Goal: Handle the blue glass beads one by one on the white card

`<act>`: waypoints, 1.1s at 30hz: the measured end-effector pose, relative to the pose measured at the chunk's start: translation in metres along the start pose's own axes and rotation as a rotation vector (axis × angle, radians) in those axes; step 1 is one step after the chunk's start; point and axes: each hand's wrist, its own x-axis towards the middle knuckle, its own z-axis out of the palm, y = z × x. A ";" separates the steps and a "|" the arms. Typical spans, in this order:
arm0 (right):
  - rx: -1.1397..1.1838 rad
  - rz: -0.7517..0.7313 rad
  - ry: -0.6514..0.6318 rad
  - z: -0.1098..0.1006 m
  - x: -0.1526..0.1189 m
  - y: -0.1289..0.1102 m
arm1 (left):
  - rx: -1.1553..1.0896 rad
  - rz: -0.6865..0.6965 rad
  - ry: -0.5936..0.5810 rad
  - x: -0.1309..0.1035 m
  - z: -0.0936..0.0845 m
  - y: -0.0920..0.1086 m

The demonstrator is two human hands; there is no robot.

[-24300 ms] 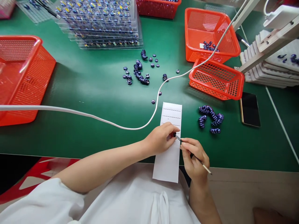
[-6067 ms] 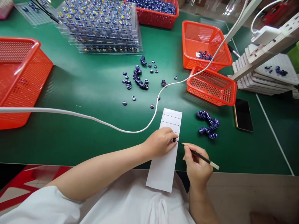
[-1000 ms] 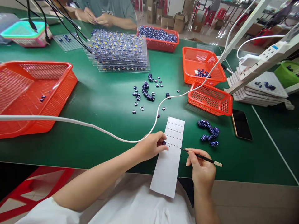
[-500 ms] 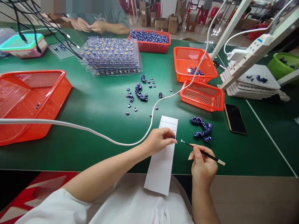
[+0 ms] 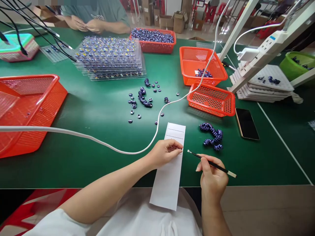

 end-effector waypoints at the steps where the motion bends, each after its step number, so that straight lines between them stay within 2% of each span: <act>1: -0.010 0.000 -0.003 0.000 0.000 0.000 | 0.011 0.010 0.005 0.000 0.000 -0.001; 7: -0.119 -0.006 -0.019 0.000 -0.003 0.000 | 0.099 0.106 0.029 0.000 0.005 -0.006; 19: -0.366 -0.051 -0.121 -0.002 -0.005 -0.004 | 0.344 0.277 -0.001 -0.003 0.007 -0.009; 33: -0.430 -0.115 -0.158 0.000 -0.005 -0.005 | 0.451 0.332 0.002 -0.004 0.007 -0.011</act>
